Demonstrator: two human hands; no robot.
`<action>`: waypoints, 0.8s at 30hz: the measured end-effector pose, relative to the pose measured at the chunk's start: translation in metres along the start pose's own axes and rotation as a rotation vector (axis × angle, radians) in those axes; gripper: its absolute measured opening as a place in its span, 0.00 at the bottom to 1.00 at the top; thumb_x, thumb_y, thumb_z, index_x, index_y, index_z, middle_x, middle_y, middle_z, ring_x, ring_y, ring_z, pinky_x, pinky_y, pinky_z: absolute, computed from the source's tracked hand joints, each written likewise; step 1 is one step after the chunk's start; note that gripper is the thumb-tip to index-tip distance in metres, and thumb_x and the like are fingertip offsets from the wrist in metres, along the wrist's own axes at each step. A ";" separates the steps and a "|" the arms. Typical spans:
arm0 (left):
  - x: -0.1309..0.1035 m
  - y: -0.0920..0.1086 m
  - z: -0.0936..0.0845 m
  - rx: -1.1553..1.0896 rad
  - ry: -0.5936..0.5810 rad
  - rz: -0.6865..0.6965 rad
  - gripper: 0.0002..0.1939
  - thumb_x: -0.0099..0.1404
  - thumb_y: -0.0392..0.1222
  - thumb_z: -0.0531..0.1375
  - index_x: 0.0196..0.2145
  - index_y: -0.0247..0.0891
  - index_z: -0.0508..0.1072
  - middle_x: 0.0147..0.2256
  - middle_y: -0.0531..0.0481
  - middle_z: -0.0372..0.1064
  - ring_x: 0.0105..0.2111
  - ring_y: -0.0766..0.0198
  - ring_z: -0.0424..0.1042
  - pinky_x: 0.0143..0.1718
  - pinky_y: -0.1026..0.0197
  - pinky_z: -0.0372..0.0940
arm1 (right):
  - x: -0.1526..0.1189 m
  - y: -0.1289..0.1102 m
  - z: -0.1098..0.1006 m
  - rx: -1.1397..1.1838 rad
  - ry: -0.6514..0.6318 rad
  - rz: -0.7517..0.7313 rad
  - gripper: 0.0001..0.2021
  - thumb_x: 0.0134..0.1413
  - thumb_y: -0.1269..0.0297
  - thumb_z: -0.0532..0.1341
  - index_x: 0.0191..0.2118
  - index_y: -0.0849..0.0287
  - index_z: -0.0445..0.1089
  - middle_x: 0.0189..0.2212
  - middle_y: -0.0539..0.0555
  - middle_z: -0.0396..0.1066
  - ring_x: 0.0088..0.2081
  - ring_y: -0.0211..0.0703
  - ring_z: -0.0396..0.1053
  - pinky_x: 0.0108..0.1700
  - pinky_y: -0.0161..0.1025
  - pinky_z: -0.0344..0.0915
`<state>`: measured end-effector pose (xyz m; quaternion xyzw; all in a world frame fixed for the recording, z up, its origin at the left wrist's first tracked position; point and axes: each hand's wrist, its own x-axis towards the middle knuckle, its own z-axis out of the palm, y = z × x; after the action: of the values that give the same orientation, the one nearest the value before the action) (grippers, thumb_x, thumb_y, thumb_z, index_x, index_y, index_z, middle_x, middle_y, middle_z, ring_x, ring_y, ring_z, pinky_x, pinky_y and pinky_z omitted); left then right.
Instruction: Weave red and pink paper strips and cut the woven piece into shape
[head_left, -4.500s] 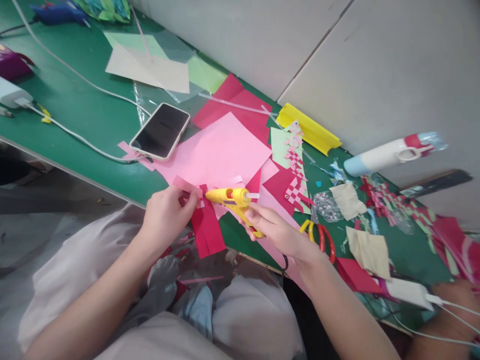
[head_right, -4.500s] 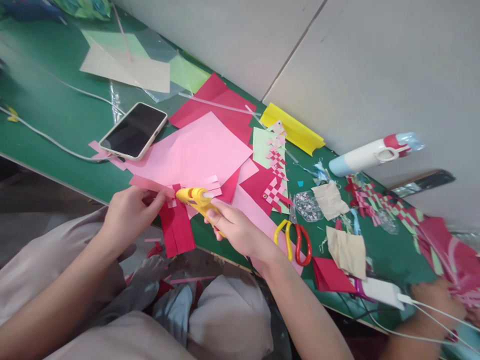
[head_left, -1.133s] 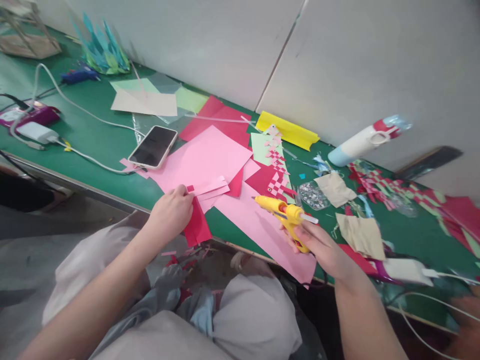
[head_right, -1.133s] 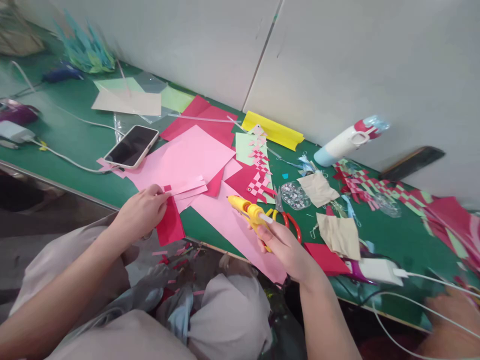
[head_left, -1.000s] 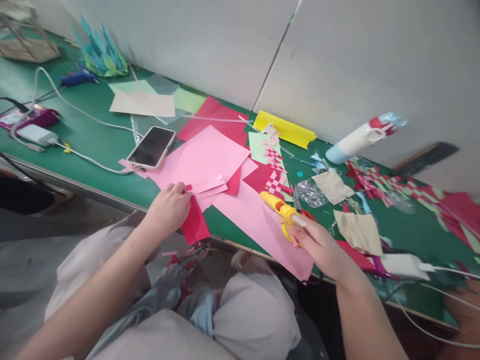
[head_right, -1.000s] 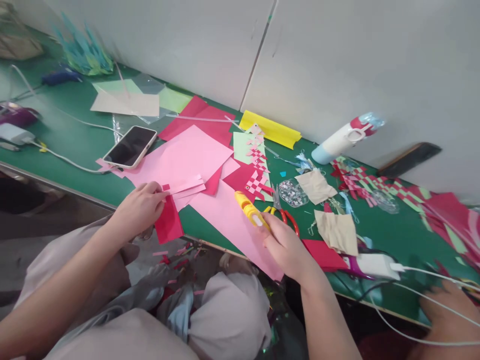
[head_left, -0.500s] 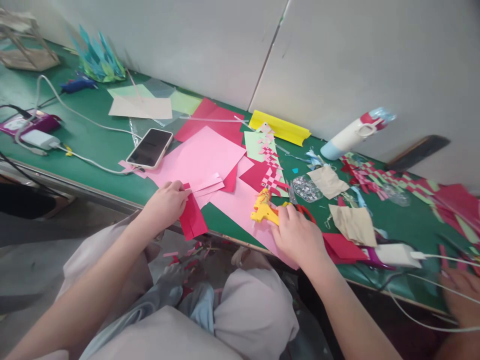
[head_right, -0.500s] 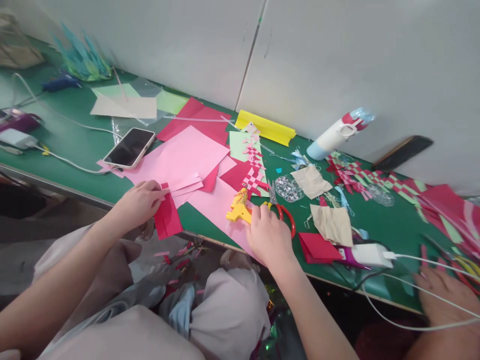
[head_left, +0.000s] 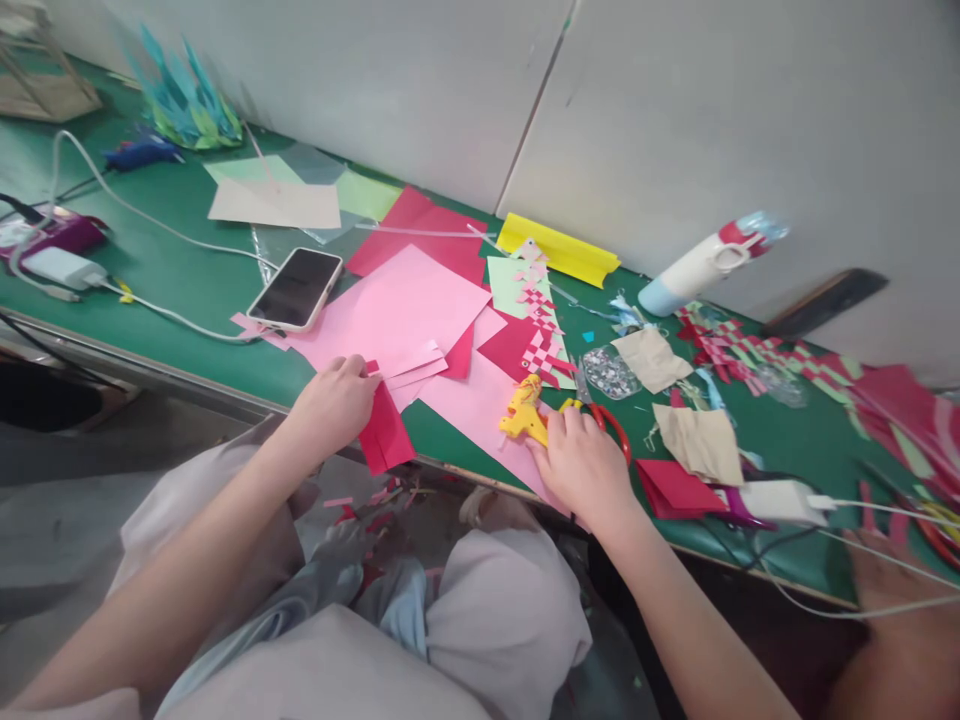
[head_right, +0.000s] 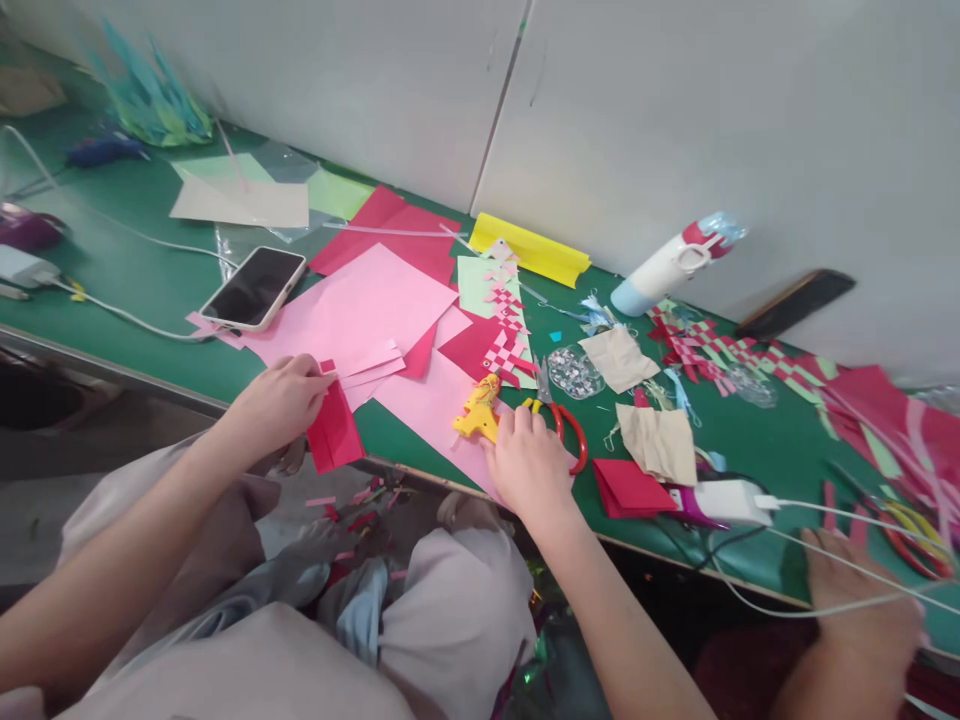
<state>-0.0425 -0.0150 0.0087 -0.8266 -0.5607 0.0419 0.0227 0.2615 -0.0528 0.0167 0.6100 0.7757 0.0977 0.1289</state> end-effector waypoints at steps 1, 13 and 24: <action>0.000 -0.001 0.000 -0.011 0.007 0.008 0.19 0.65 0.33 0.48 0.43 0.32 0.77 0.34 0.38 0.69 0.35 0.53 0.68 0.39 0.54 0.62 | 0.000 0.000 0.000 0.007 0.003 0.000 0.20 0.61 0.57 0.55 0.48 0.71 0.65 0.40 0.66 0.67 0.43 0.56 0.67 0.40 0.44 0.62; -0.001 -0.013 0.005 -0.212 0.075 -0.025 0.20 0.65 0.37 0.47 0.46 0.36 0.77 0.37 0.39 0.70 0.37 0.54 0.70 0.41 0.53 0.65 | -0.009 -0.002 -0.023 0.089 0.083 0.011 0.14 0.64 0.64 0.51 0.51 0.66 0.62 0.41 0.63 0.67 0.43 0.52 0.67 0.41 0.41 0.59; -0.006 -0.004 0.011 -0.072 0.113 0.005 0.19 0.65 0.34 0.48 0.46 0.31 0.75 0.38 0.36 0.68 0.37 0.52 0.67 0.40 0.52 0.63 | -0.009 -0.014 -0.026 0.181 0.119 -0.081 0.14 0.64 0.66 0.50 0.51 0.65 0.63 0.42 0.62 0.67 0.44 0.52 0.66 0.41 0.41 0.59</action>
<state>-0.0489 -0.0191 -0.0013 -0.8294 -0.5576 -0.0252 0.0244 0.2426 -0.0644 0.0375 0.5803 0.8117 0.0581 0.0309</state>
